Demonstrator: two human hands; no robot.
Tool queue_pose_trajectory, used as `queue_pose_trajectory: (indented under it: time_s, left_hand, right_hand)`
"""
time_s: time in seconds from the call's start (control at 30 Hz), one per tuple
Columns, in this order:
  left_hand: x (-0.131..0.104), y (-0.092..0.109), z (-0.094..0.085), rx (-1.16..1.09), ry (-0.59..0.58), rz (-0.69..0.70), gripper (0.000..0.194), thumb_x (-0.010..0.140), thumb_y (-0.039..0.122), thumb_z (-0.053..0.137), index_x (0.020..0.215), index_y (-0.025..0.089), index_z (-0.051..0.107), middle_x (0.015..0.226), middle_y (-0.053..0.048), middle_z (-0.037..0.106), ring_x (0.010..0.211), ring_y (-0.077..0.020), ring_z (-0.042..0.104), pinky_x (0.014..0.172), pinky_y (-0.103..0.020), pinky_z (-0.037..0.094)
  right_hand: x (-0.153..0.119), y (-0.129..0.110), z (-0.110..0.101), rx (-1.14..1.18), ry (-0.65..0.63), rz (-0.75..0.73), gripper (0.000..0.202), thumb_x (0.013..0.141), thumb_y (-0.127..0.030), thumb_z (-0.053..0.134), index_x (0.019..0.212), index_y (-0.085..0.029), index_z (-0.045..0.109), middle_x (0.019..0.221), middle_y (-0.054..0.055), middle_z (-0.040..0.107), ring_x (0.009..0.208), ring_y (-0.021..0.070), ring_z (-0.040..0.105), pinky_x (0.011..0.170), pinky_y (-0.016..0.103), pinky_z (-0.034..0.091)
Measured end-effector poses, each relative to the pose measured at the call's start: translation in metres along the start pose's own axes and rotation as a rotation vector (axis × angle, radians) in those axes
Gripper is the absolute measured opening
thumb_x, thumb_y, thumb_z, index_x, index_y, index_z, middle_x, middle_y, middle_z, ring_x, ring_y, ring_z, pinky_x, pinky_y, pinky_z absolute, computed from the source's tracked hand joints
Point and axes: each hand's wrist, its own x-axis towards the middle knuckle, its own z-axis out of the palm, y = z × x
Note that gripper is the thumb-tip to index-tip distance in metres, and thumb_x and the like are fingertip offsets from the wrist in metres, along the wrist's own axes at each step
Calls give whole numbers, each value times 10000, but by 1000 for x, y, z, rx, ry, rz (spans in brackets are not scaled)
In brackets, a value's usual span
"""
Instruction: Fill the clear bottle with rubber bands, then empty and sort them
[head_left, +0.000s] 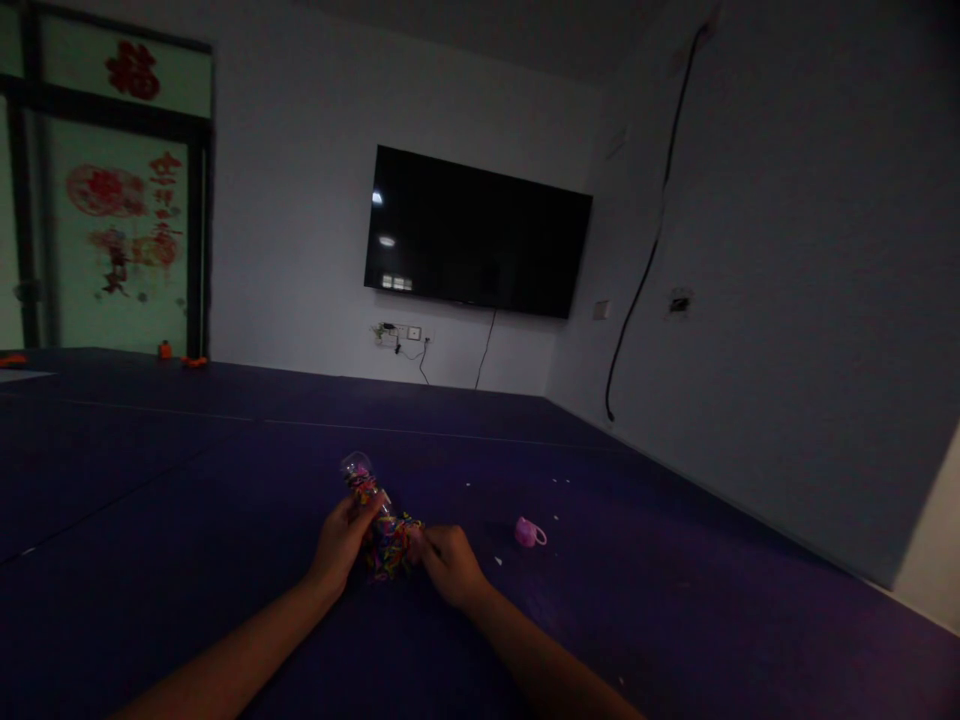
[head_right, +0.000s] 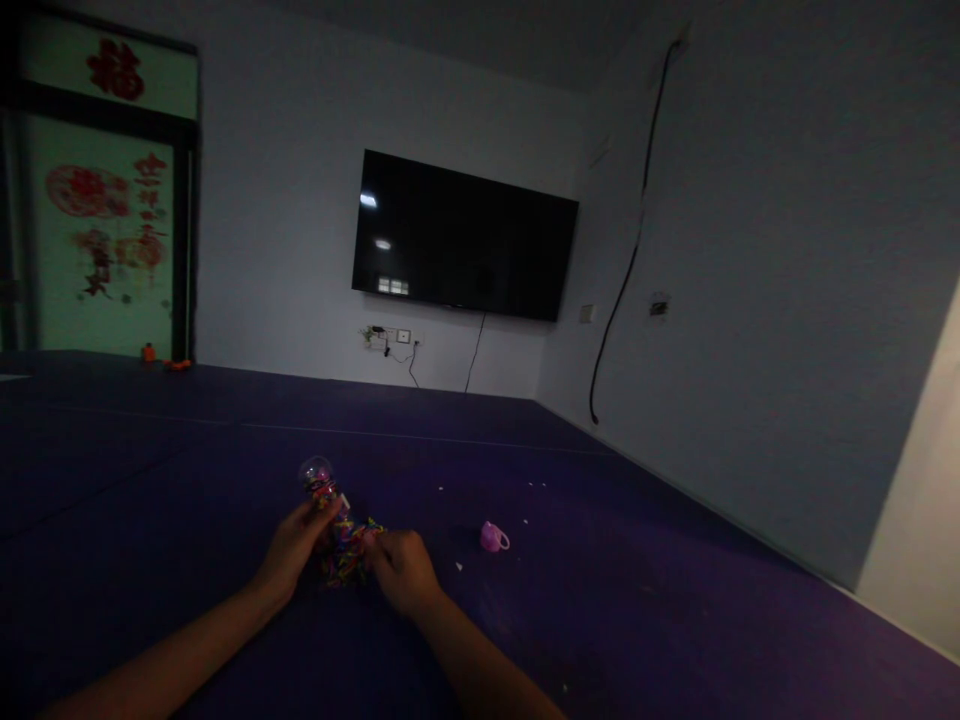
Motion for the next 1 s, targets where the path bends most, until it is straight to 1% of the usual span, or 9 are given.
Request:
queue_pose_trajectory:
  time_s: [0.17, 0.23, 0.33, 0.4, 0.5, 0.6, 0.73, 0.87, 1.0]
  left_hand:
    - [1, -1, -1, -7, -18, -5, 512, 512, 635, 702, 678, 157, 623, 500, 39, 524, 474, -134, 480, 457, -227, 348]
    - [2, -3, -1, -14, -34, -16, 506, 520, 625, 703, 675, 152, 610, 508, 40, 517, 474, -129, 470, 457, -225, 346]
    - [5, -7, -2, -30, -47, -31, 499, 528, 616, 705, 667, 149, 594, 526, 33, 524, 485, -133, 483, 462, -228, 352]
    - [6, -8, -3, -36, -55, -41, 496, 537, 615, 701, 674, 150, 594, 519, 35, 523, 480, -135, 489, 461, -229, 355]
    - [5, -7, -3, -38, -76, -61, 494, 559, 617, 689, 694, 150, 608, 499, 40, 521, 454, -131, 484, 450, -229, 354]
    - [3, -5, -3, -47, -90, -72, 495, 569, 615, 684, 726, 150, 620, 508, 38, 536, 451, -129, 489, 446, -227, 361]
    - [0, -2, -1, -36, -121, -76, 477, 547, 588, 710, 739, 159, 629, 488, 45, 531, 451, -138, 510, 452, -231, 382]
    - [-2, 1, 1, -66, -175, -67, 457, 544, 529, 732, 811, 168, 647, 668, -27, 670, 621, -203, 631, 561, -270, 470]
    - [-4, 4, 1, -52, -241, -45, 415, 573, 477, 729, 842, 169, 659, 828, -73, 717, 799, -251, 661, 700, -313, 496]
  right_hand:
    - [-3, -4, -1, -156, 65, -5, 545, 952, -443, 232, 670, -173, 612, 617, 34, 592, 589, 132, 550, 585, 228, 409]
    - [-4, -9, -3, -199, 85, -40, 498, 952, -423, 251, 745, -178, 632, 691, 46, 608, 657, 142, 564, 636, 238, 428]
    - [-3, -15, -6, -211, 90, -111, 364, 938, -386, 329, 961, -210, 646, 1017, 78, 625, 930, 173, 570, 807, 282, 441]
    - [-3, -16, -6, -241, 76, -129, 324, 923, -377, 378, 1107, -243, 608, 1253, 79, 526, 1105, 202, 501, 918, 341, 403]
    - [-1, -15, -5, -318, 4, -126, 390, 911, -388, 407, 1282, -290, 481, 1431, 71, 341, 1223, 238, 408, 984, 420, 350]
    - [0, -14, -2, -382, -90, -107, 512, 894, -455, 423, 1380, -319, 330, 1500, 75, 187, 1285, 281, 328, 991, 470, 334]
    - [0, -12, 3, -414, -155, -74, 647, 870, -540, 420, 1428, -289, 208, 1519, 122, 26, 1323, 331, 250, 996, 499, 318]
    - [1, -11, 6, -430, -175, -63, 693, 868, -538, 426, 1442, -279, 137, 1516, 136, -20, 1340, 334, 212, 1015, 508, 289]
    - [2, -12, 7, -421, -185, -62, 742, 856, -544, 446, 1448, -257, 104, 1512, 157, -21, 1346, 327, 202, 1031, 508, 266]
